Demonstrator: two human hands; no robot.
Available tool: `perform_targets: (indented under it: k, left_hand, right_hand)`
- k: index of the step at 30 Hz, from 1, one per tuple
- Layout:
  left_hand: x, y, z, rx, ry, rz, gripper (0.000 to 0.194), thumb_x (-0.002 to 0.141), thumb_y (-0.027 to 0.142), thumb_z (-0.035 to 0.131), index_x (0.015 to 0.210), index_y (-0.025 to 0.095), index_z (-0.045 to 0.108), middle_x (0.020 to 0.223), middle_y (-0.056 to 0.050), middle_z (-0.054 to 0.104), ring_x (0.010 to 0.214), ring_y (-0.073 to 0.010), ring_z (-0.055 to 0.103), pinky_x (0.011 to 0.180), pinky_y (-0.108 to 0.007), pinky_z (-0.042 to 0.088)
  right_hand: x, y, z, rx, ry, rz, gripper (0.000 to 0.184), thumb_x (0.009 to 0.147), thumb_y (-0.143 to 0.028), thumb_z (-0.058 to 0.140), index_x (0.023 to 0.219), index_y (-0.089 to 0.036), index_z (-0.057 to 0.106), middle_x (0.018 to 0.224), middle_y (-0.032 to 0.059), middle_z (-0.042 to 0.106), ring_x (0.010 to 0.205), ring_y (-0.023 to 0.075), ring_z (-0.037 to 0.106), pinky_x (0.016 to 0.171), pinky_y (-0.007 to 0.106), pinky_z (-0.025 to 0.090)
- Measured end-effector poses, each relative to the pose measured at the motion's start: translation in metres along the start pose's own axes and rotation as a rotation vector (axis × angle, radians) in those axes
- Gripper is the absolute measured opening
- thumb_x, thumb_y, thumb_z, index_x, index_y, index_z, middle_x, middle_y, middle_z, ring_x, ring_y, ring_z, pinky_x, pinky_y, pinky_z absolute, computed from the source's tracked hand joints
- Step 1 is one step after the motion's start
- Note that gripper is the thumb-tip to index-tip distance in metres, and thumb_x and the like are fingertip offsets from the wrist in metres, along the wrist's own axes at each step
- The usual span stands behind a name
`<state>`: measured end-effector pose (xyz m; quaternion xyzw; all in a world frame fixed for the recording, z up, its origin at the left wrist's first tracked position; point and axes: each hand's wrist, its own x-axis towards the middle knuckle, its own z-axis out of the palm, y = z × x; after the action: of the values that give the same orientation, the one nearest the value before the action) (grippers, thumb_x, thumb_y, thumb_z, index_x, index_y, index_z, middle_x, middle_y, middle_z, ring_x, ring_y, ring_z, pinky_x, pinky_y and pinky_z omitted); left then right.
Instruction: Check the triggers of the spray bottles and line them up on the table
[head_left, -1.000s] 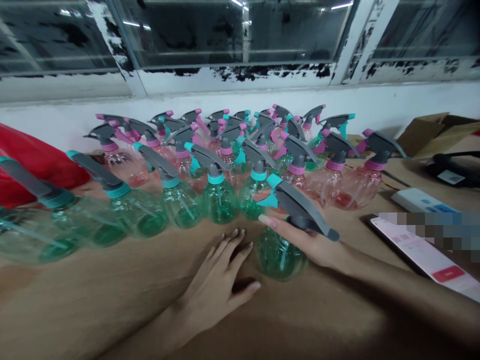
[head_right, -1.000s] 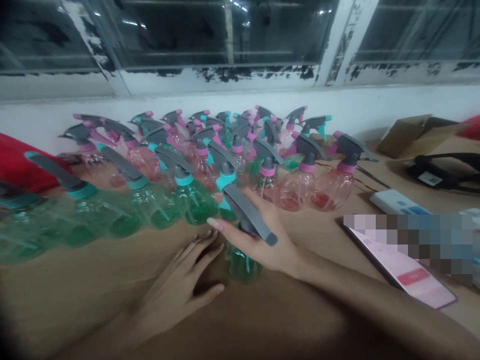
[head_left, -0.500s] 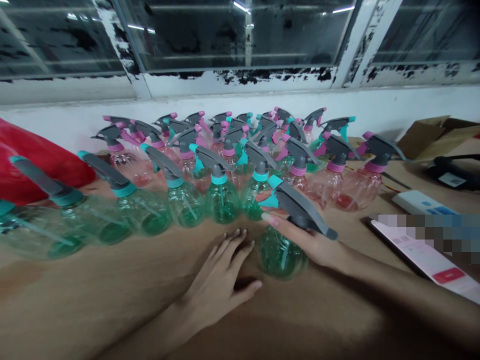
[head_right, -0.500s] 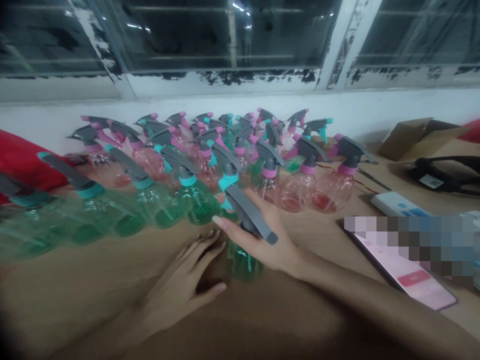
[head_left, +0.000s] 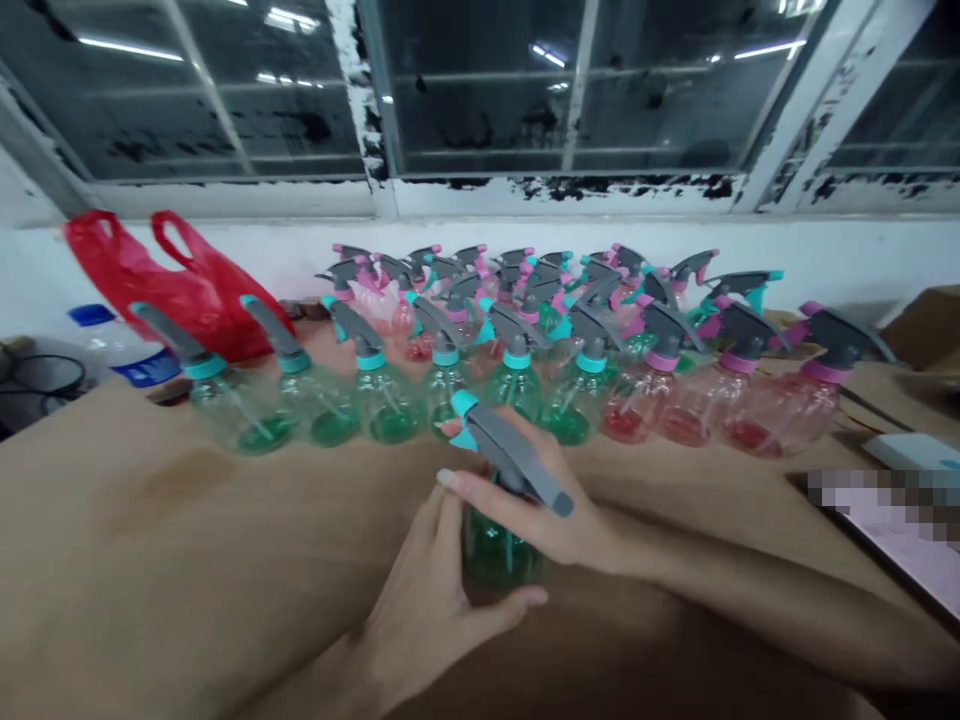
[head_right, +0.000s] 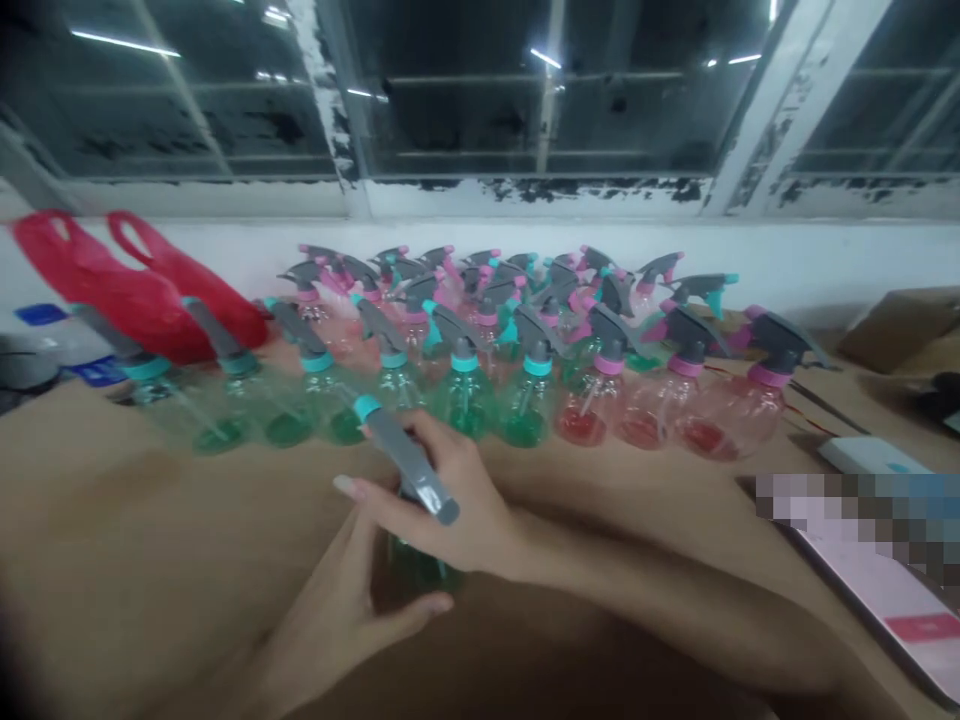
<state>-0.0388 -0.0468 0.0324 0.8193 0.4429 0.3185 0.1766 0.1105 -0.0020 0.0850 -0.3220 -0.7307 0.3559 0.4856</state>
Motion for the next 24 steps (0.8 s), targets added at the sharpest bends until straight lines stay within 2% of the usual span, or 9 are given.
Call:
perform_targets:
  k: [4, 6, 9, 11, 14, 15, 17, 20, 24]
  left_hand:
    - [-0.026, -0.009, -0.022, 0.188, 0.179, 0.004, 0.07, 0.08, 0.046, 0.066, 0.135, 0.024, 0.029, 0.119, -0.011, 0.054, 0.107, -0.0327, 0.055, 0.087, -0.049, 0.047]
    - [-0.039, -0.013, -0.034, 0.254, 0.256, 0.004, 0.071, 0.079, 0.047, 0.067, 0.136, 0.027, 0.028, 0.118, -0.009, 0.056, 0.104, -0.0313, 0.056, 0.086, -0.046, 0.049]
    - [-0.057, -0.02, -0.058, 0.299, 0.24, -0.039, 0.063, 0.08, 0.044, 0.066, 0.132, 0.032, 0.032, 0.115, -0.004, 0.057, 0.1, -0.0282, 0.058, 0.083, -0.042, 0.051]
    - [-0.071, -0.028, -0.076, 0.318, 0.191, -0.116, 0.056, 0.081, 0.044, 0.065, 0.128, 0.034, 0.037, 0.116, -0.003, 0.056, 0.102, -0.0289, 0.058, 0.085, -0.044, 0.05]
    - [-0.091, -0.052, -0.105, 0.295, 0.306, -0.227, 0.063, 0.079, 0.051, 0.064, 0.13, 0.029, 0.036, 0.122, -0.007, 0.051, 0.108, -0.0305, 0.055, 0.087, -0.045, 0.048]
    - [-0.096, -0.062, -0.115, 0.297, 0.332, -0.256, 0.057, 0.081, 0.051, 0.062, 0.128, 0.028, 0.04, 0.124, -0.007, 0.049, 0.111, -0.031, 0.053, 0.09, -0.045, 0.046]
    - [-0.103, -0.085, -0.137, 0.3, 0.396, -0.304, 0.05, 0.079, 0.053, 0.062, 0.119, 0.026, 0.047, 0.119, -0.007, 0.051, 0.106, -0.0303, 0.055, 0.089, -0.046, 0.045]
    - [-0.104, -0.124, -0.17, 0.257, 0.488, -0.4, 0.054, 0.07, 0.056, 0.068, 0.11, 0.023, 0.051, 0.111, -0.007, 0.055, 0.101, -0.0301, 0.056, 0.087, -0.046, 0.046]
    - [-0.093, -0.175, -0.209, 0.207, 0.572, -0.494, 0.063, 0.069, 0.057, 0.063, 0.116, 0.02, 0.043, 0.117, -0.011, 0.055, 0.103, -0.0296, 0.057, 0.082, -0.042, 0.049]
  right_hand:
    - [0.009, -0.01, 0.042, 0.136, -0.123, -0.007, 0.041, 0.072, -0.036, 0.068, 0.107, -0.019, 0.056, 0.074, -0.0017, 0.058, 0.062, 0.0146, 0.059, 0.06, 0.031, 0.049]
    - [0.013, -0.014, 0.059, 0.126, -0.194, -0.016, 0.044, 0.072, -0.034, 0.069, 0.11, -0.019, 0.054, 0.077, -0.0007, 0.059, 0.066, 0.0153, 0.06, 0.063, 0.03, 0.05]
    - [0.022, -0.021, 0.076, 0.017, -0.306, -0.128, 0.059, 0.07, -0.038, 0.071, 0.119, -0.016, 0.049, 0.104, 0.007, 0.061, 0.091, 0.0187, 0.06, 0.078, 0.032, 0.05]
    - [0.03, -0.027, 0.08, -0.084, -0.413, -0.203, 0.075, 0.067, -0.045, 0.073, 0.129, -0.016, 0.042, 0.125, 0.0107, 0.054, 0.112, 0.0223, 0.053, 0.092, 0.036, 0.045]
    - [0.047, -0.037, 0.081, -0.246, -0.593, -0.163, 0.088, 0.066, -0.054, 0.071, 0.139, -0.023, 0.032, 0.144, 0.0088, 0.039, 0.128, 0.0281, 0.04, 0.097, 0.043, 0.042]
    - [0.054, -0.04, 0.081, -0.293, -0.629, -0.172, 0.085, 0.068, -0.055, 0.069, 0.139, -0.025, 0.034, 0.145, 0.0077, 0.039, 0.127, 0.0289, 0.041, 0.096, 0.044, 0.043]
    - [0.071, -0.047, 0.083, -0.365, -0.633, -0.238, 0.069, 0.073, -0.055, 0.065, 0.132, -0.024, 0.044, 0.136, 0.007, 0.051, 0.119, 0.0254, 0.051, 0.093, 0.04, 0.044]
    - [0.1, -0.058, 0.093, -0.477, -0.516, -0.435, 0.035, 0.084, -0.043, 0.059, 0.11, -0.02, 0.061, 0.113, 0.0059, 0.066, 0.101, 0.0208, 0.06, 0.086, 0.036, 0.046]
    - [0.14, -0.071, 0.117, -0.582, -0.364, -0.568, 0.023, 0.088, -0.032, 0.055, 0.102, -0.015, 0.062, 0.103, 0.0061, 0.069, 0.093, 0.0202, 0.062, 0.08, 0.032, 0.044]
